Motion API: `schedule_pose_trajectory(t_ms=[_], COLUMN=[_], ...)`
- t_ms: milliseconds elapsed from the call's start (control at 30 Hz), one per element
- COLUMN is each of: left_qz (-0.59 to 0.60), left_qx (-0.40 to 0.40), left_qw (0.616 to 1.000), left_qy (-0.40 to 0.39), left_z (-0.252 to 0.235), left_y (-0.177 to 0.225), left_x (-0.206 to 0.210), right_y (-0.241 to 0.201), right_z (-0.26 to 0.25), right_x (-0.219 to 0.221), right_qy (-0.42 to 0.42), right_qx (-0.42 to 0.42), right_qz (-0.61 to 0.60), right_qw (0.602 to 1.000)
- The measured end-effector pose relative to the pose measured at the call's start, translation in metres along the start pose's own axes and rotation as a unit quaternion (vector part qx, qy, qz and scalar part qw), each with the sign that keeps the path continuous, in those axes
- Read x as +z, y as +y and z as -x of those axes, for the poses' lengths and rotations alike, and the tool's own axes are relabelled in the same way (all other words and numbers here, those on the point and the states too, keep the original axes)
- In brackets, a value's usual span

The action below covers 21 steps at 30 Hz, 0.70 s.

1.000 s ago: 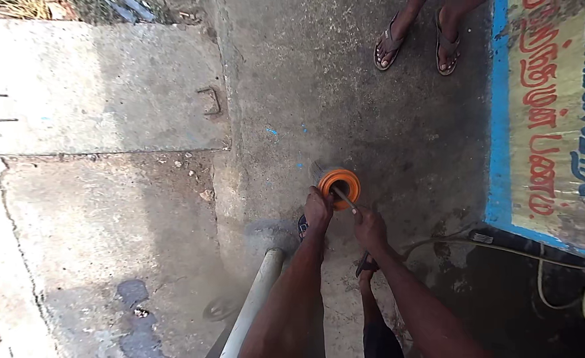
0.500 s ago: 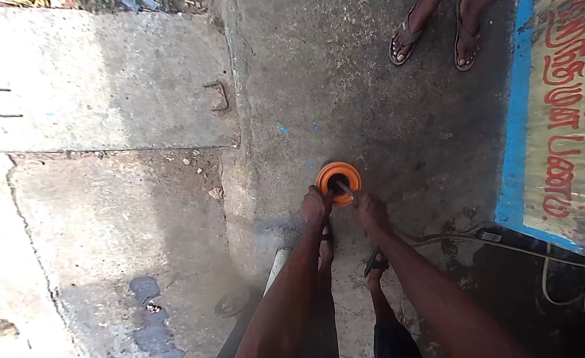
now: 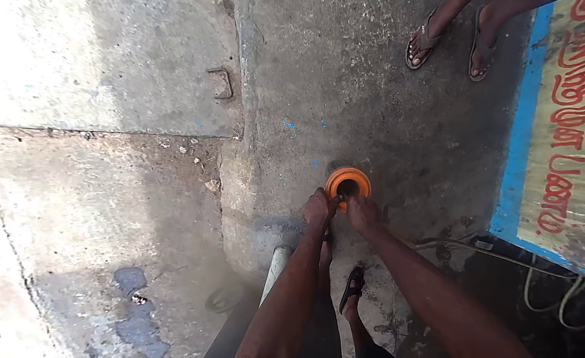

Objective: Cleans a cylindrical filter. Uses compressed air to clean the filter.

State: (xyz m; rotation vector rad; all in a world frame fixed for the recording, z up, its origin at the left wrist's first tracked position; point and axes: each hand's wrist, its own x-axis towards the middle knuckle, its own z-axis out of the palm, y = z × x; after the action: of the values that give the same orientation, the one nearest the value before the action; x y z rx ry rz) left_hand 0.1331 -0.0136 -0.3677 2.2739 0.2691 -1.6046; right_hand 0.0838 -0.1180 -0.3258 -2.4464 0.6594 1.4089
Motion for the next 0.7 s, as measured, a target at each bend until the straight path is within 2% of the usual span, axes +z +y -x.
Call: schedule_pose_trajectory(t_ms=[133,233,267,333,400,500,600,700], left_qz=[-0.066,-0.077,-0.081,-0.128,-0.161,-0.157,-0.107,-0.009], left_qx=[0.007,0.092,0.129,0.154,0.141,0.111,0.067,-0.012], left_qw=[0.998,0.992,0.988,0.979,0.975,0.979,0.989,0.998], left_qy=[-0.022,0.029,0.037,0.046,0.056,0.062,0.079,0.063], left_z=[-0.007,-0.012,-0.017,-0.02,-0.017,-0.01,-0.001,0.013], left_y=[-0.001,0.017,0.025,0.042,0.05,0.041,0.029,0.026], left_x=[-0.016,-0.024,-0.022,-0.018,-0.012,-0.003,0.012,0.034], right_y=[-0.017,-0.018,-0.018,-0.016,-0.013,-0.006,0.001,0.002], right_z=[-0.018,-0.019,-0.017,-0.015,-0.011,0.001,0.004,0.01], right_x=[-0.008,-0.005,-0.002,0.006,0.017,0.028,0.032,0.034], right_qy=[-0.039,-0.024,-0.011,0.03,0.056,0.043,0.08,0.072], right_qx=[-0.005,0.006,0.023,0.071,0.111,0.093,0.104,0.092], right_qz=[0.009,-0.004,-0.019,-0.069,-0.107,-0.117,-0.129,-0.134], right_qw=[0.999,1.0,0.999,0.995,0.986,0.988,0.983,0.984])
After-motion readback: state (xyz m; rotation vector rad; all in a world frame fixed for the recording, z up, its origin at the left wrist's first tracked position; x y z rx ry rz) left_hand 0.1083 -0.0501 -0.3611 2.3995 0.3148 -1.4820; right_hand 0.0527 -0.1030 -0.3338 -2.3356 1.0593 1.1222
